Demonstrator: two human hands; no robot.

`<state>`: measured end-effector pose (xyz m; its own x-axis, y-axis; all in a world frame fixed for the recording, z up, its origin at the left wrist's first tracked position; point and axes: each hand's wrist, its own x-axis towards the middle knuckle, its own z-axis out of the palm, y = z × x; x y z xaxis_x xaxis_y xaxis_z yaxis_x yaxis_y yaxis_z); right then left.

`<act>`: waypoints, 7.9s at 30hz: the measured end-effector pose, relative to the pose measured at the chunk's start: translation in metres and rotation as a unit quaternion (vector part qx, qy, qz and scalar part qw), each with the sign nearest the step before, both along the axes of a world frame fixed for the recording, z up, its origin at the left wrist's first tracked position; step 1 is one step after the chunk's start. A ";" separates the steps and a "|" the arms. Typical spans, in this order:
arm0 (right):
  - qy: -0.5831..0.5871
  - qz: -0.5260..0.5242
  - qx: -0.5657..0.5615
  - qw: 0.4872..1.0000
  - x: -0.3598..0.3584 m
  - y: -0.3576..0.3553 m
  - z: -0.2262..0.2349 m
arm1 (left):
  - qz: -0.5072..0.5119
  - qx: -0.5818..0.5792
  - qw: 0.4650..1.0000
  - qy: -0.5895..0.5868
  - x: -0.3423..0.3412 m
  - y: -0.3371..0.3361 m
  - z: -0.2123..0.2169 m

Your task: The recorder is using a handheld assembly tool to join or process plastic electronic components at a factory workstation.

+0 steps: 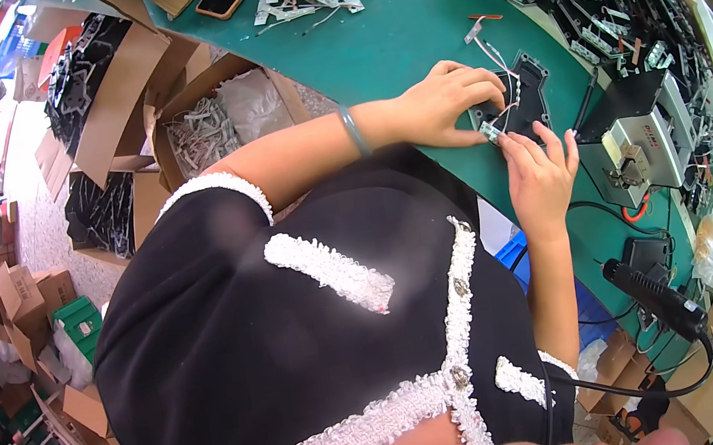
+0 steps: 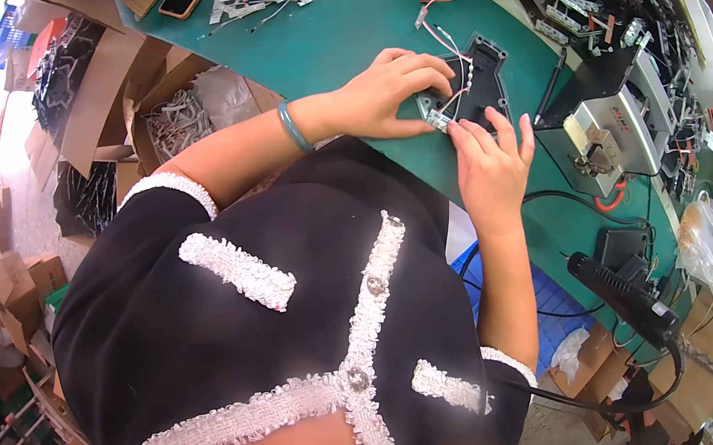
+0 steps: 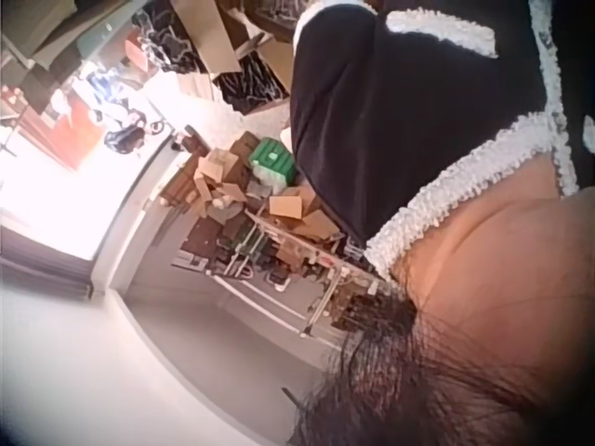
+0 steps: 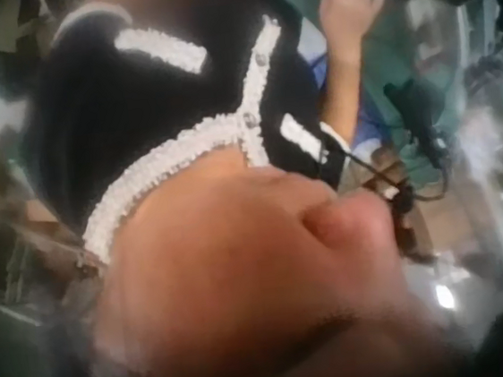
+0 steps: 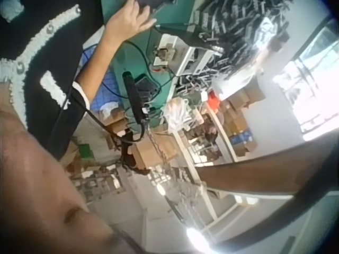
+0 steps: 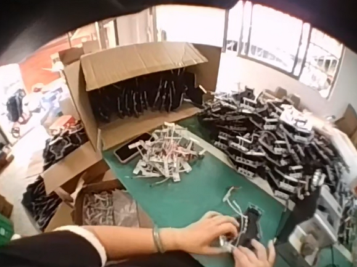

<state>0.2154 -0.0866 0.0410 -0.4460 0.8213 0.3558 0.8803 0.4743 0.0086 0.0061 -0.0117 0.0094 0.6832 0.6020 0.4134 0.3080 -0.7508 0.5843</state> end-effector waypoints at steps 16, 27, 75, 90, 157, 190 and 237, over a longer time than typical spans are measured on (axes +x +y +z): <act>0.478 -0.189 0.284 0.810 0.114 -0.115 0.019 | -0.040 0.078 0.996 0.023 0.021 0.002 -0.001; 0.672 -0.014 0.173 0.720 0.107 0.000 0.096 | -0.017 0.078 0.996 0.037 0.032 -0.007 0.001; 0.700 0.079 -0.050 0.708 -0.006 0.040 0.039 | -0.027 -0.009 0.999 -0.041 0.037 -0.004 -0.011; 0.710 0.063 0.095 0.694 0.069 0.028 0.072 | -0.033 -0.018 0.999 -0.033 0.034 0.000 -0.016; 0.729 0.135 -0.081 0.666 -0.006 0.045 0.047 | -0.014 0.024 0.999 0.021 0.028 0.015 -0.005; 0.104 0.162 -0.073 0.979 0.025 0.073 0.031 | 0.038 -0.083 0.994 -0.065 0.020 -0.006 -0.002; 0.197 0.038 0.045 0.979 0.012 0.023 -0.006 | 0.144 -0.067 0.985 -0.067 0.039 -0.014 0.011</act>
<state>0.2275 -0.0634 0.0350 -0.3177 0.7484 0.5821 0.7862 0.5512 -0.2795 0.0448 -0.0260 0.0199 0.4205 0.8185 0.3915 0.4103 -0.5564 0.7225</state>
